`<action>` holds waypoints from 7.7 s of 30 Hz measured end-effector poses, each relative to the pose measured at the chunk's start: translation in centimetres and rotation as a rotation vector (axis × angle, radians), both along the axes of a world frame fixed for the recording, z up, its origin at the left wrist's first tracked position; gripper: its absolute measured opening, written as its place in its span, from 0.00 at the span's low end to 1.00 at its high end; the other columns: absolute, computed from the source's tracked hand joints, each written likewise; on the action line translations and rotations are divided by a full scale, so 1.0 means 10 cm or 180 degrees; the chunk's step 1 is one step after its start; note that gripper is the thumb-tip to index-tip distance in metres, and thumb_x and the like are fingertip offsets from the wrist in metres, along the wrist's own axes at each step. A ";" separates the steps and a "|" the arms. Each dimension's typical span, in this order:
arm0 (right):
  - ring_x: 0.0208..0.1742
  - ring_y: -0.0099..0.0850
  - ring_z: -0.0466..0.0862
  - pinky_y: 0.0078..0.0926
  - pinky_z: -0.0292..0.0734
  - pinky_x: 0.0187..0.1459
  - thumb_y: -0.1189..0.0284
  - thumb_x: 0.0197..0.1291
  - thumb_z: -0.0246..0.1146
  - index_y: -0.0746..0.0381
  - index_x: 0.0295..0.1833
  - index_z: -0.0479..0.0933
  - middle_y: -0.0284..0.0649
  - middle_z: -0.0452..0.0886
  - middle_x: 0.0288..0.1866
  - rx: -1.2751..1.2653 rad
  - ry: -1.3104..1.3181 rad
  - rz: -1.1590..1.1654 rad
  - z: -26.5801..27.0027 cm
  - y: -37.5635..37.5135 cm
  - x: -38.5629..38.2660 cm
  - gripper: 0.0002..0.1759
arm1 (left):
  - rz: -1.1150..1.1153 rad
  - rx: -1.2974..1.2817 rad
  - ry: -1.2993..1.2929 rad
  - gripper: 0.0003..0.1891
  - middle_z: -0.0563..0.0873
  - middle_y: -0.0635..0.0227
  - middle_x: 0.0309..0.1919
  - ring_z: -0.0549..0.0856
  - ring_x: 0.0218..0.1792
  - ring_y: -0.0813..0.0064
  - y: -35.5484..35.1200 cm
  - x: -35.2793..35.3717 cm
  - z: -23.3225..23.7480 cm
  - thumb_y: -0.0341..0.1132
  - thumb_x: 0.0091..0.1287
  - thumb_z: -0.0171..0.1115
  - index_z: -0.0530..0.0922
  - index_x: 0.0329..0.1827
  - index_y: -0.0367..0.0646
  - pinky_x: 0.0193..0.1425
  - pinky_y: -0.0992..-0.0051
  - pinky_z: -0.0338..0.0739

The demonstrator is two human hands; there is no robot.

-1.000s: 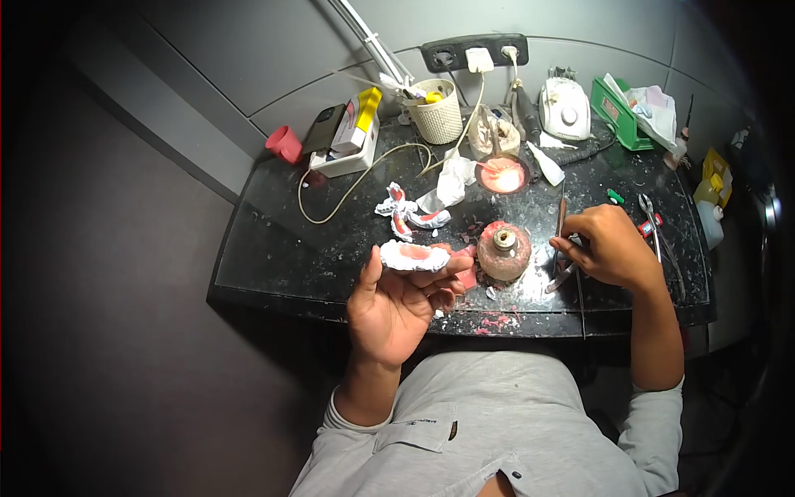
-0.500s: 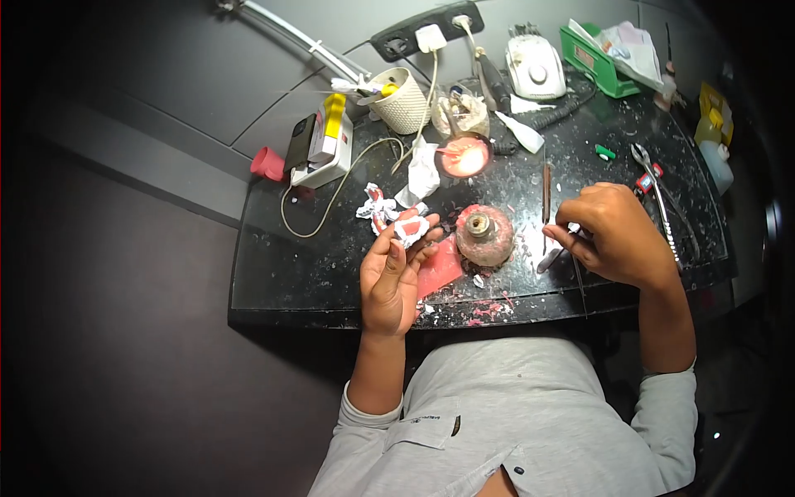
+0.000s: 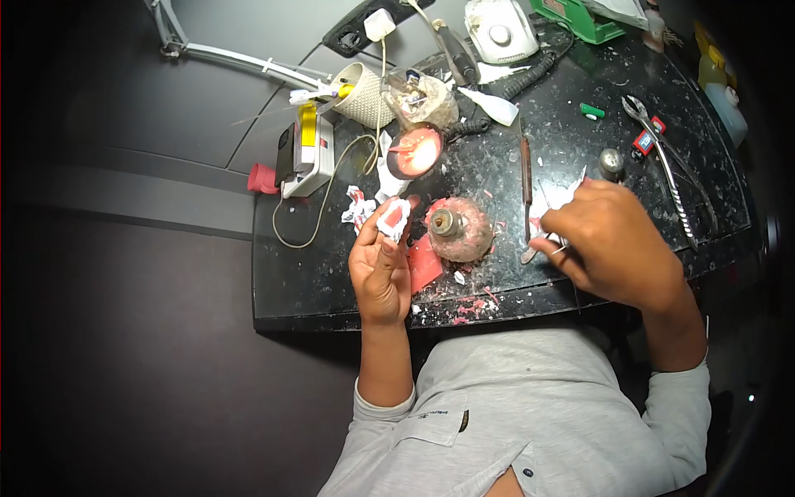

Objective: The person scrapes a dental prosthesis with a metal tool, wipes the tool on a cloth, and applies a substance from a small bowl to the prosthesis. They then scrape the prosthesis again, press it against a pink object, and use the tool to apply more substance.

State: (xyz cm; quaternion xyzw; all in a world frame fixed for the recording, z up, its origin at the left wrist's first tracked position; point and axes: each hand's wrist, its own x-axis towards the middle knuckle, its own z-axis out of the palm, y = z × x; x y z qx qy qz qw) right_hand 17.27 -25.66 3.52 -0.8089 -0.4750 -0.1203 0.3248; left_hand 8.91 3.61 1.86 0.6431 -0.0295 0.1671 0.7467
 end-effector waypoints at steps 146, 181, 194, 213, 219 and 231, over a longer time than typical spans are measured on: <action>0.31 0.35 0.83 0.34 0.72 0.40 0.67 0.61 0.67 0.60 0.32 0.79 0.37 0.83 0.23 0.0175 -0.0219 0.0206 -0.15 0.25 -0.19 0.09 | 0.0455 0.0886 -0.0346 0.33 0.81 0.45 0.63 0.81 0.65 0.58 -0.13 -0.11 -0.03 0.38 0.67 0.72 0.72 0.67 0.20 0.74 0.58 0.69; 0.31 0.34 0.84 0.33 0.73 0.39 0.69 0.59 0.66 0.60 0.29 0.79 0.38 0.83 0.23 0.0150 -0.0251 0.0235 -0.19 0.24 -0.19 0.08 | 0.0585 0.2324 -0.0925 0.34 0.81 0.49 0.63 0.78 0.67 0.59 -0.09 -0.04 0.02 0.33 0.56 0.80 0.77 0.65 0.28 0.74 0.61 0.67; 0.31 0.37 0.82 0.36 0.72 0.40 0.67 0.62 0.67 0.61 0.31 0.79 0.38 0.80 0.23 0.0093 -0.0175 0.0243 -0.15 0.24 -0.20 0.10 | 0.0440 0.0507 -0.0254 0.34 0.84 0.43 0.57 0.84 0.60 0.57 -0.06 -0.37 0.06 0.50 0.71 0.65 0.76 0.63 0.22 0.70 0.60 0.75; 0.30 0.39 0.79 0.38 0.70 0.38 0.67 0.61 0.68 0.60 0.30 0.78 0.39 0.77 0.21 0.0105 -0.0068 0.0218 -0.15 0.27 -0.20 0.11 | -0.0570 -0.1307 0.0179 0.39 0.87 0.43 0.52 0.83 0.57 0.46 -0.02 -0.76 0.26 0.69 0.76 0.39 0.80 0.62 0.40 0.57 0.57 0.76; 0.30 0.39 0.79 0.39 0.70 0.38 0.67 0.60 0.69 0.60 0.29 0.77 0.40 0.77 0.21 0.0115 -0.0079 0.0187 -0.16 0.27 -0.20 0.11 | -0.0048 -0.0563 0.0158 0.35 0.87 0.49 0.55 0.84 0.60 0.53 -0.02 -0.57 0.26 0.64 0.77 0.46 0.79 0.63 0.39 0.60 0.59 0.77; 0.32 0.38 0.82 0.36 0.73 0.41 0.67 0.62 0.67 0.61 0.31 0.79 0.39 0.80 0.23 0.0114 -0.0103 0.0201 -0.16 0.24 -0.20 0.10 | 0.0304 0.0541 -0.0228 0.30 0.84 0.52 0.56 0.83 0.60 0.65 -0.03 -0.02 0.13 0.36 0.62 0.75 0.76 0.62 0.23 0.70 0.65 0.74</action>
